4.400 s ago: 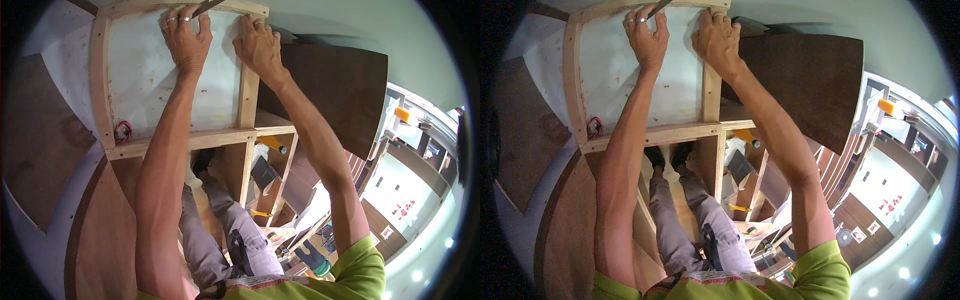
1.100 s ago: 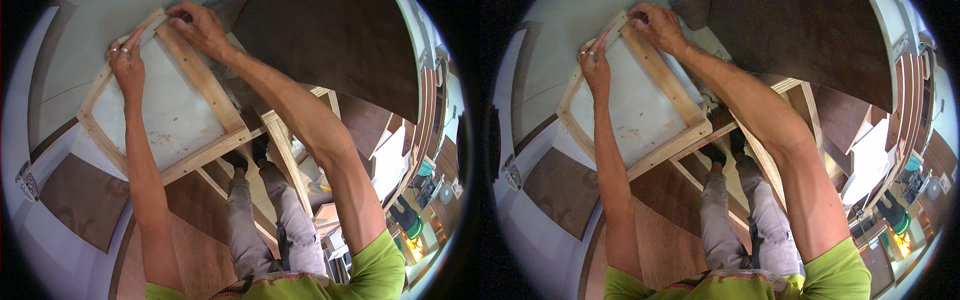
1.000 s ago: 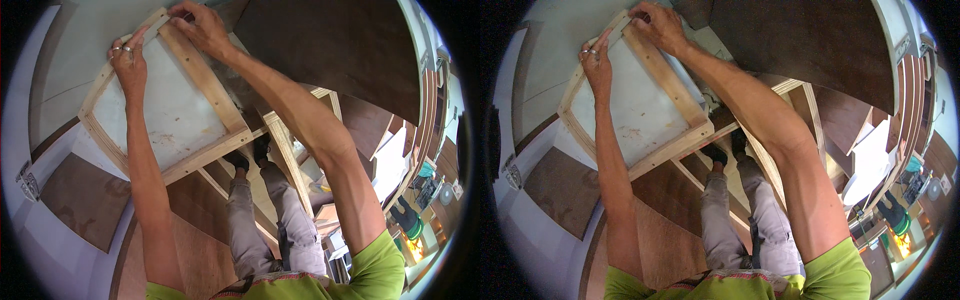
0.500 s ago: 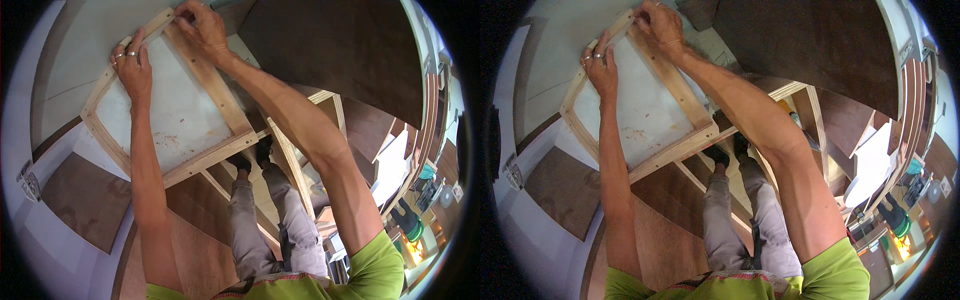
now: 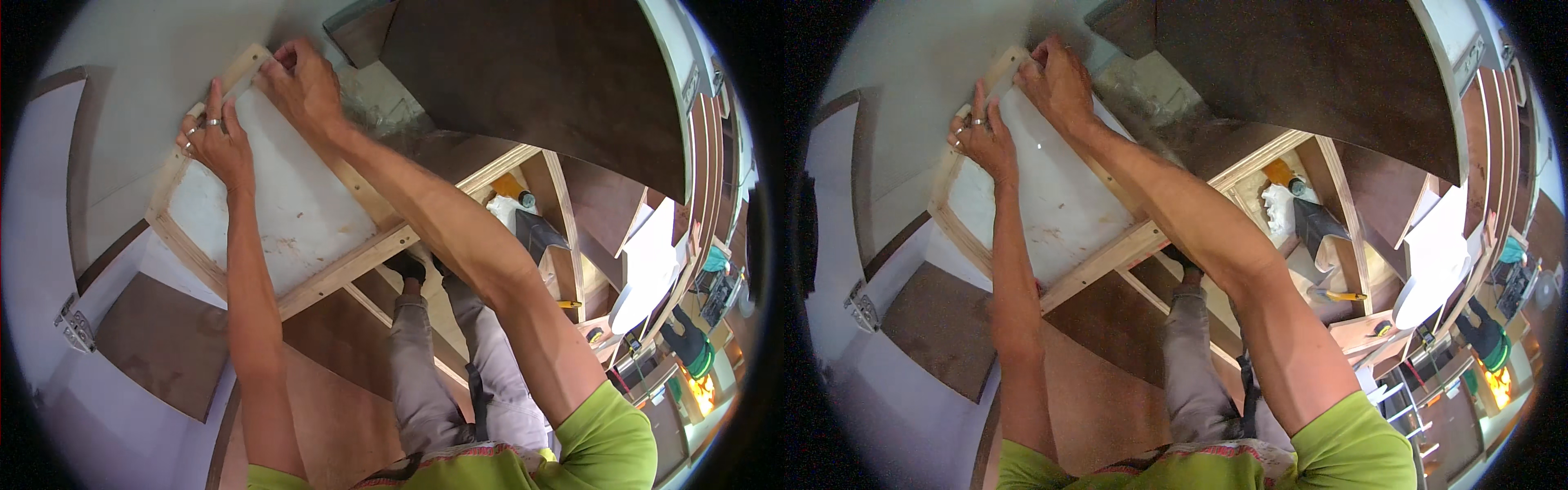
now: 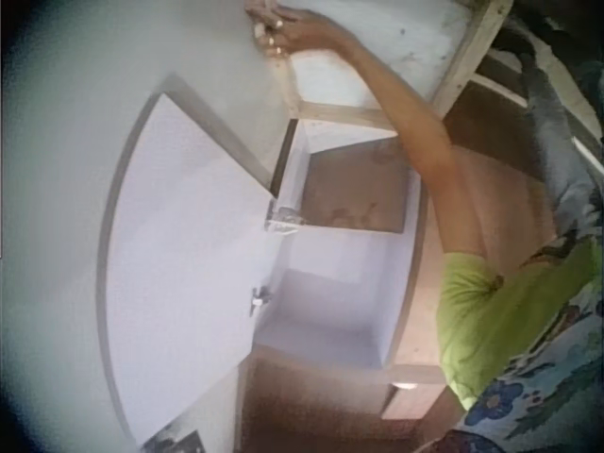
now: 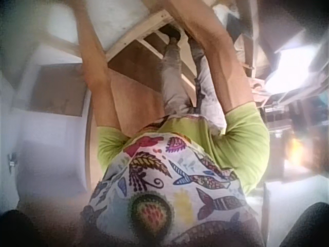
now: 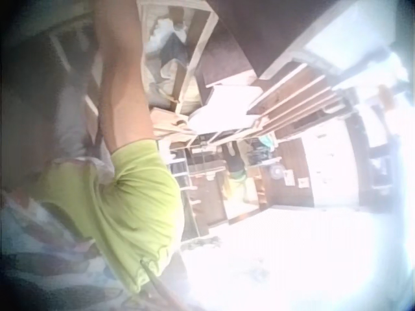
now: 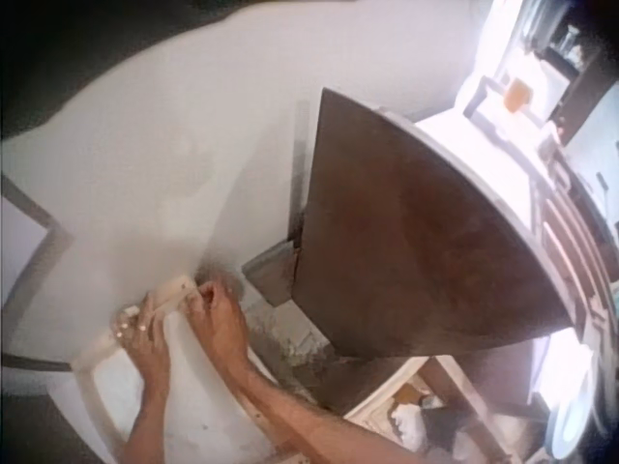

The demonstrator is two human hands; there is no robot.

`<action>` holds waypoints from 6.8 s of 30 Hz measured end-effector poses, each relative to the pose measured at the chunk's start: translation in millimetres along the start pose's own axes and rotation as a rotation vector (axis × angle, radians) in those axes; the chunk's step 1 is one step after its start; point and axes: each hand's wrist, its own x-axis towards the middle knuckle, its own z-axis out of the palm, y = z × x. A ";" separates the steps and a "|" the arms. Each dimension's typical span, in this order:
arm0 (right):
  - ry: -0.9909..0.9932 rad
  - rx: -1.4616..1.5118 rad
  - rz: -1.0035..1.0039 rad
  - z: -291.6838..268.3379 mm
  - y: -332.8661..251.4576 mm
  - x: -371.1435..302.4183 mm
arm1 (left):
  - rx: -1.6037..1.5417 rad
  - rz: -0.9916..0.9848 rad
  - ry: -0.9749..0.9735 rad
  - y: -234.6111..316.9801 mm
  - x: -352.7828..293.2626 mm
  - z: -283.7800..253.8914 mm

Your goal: The person cuts a strip of material using scissors and applies a liquid adhesive to the back of the strip using a small bottle.

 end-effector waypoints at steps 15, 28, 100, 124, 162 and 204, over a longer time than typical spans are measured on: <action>-0.037 -0.101 0.141 -14.2 -10.2 -1.6 | -0.199 -0.108 0.094 18.5 6.9 -3.9; -0.021 -0.093 0.130 -8.0 -2.0 -3.0 | -0.182 0.047 0.079 13.2 13.0 -13.2; 0.065 0.425 0.317 -281.4 -180.3 -275.9 | -1.831 -0.744 -0.859 225.2 -108.0 -298.2; 0.567 -0.395 0.299 -493.5 -180.6 -622.1 | -1.203 -0.407 -1.955 415.2 -311.6 -436.3; 0.831 -0.462 0.934 -830.5 98.4 -1028.0 | -1.133 -0.112 -1.868 700.0 -468.0 -558.3; 0.475 0.107 0.147 -627.4 -418.8 -747.1 | -1.774 0.477 -1.409 616.9 -254.0 -731.6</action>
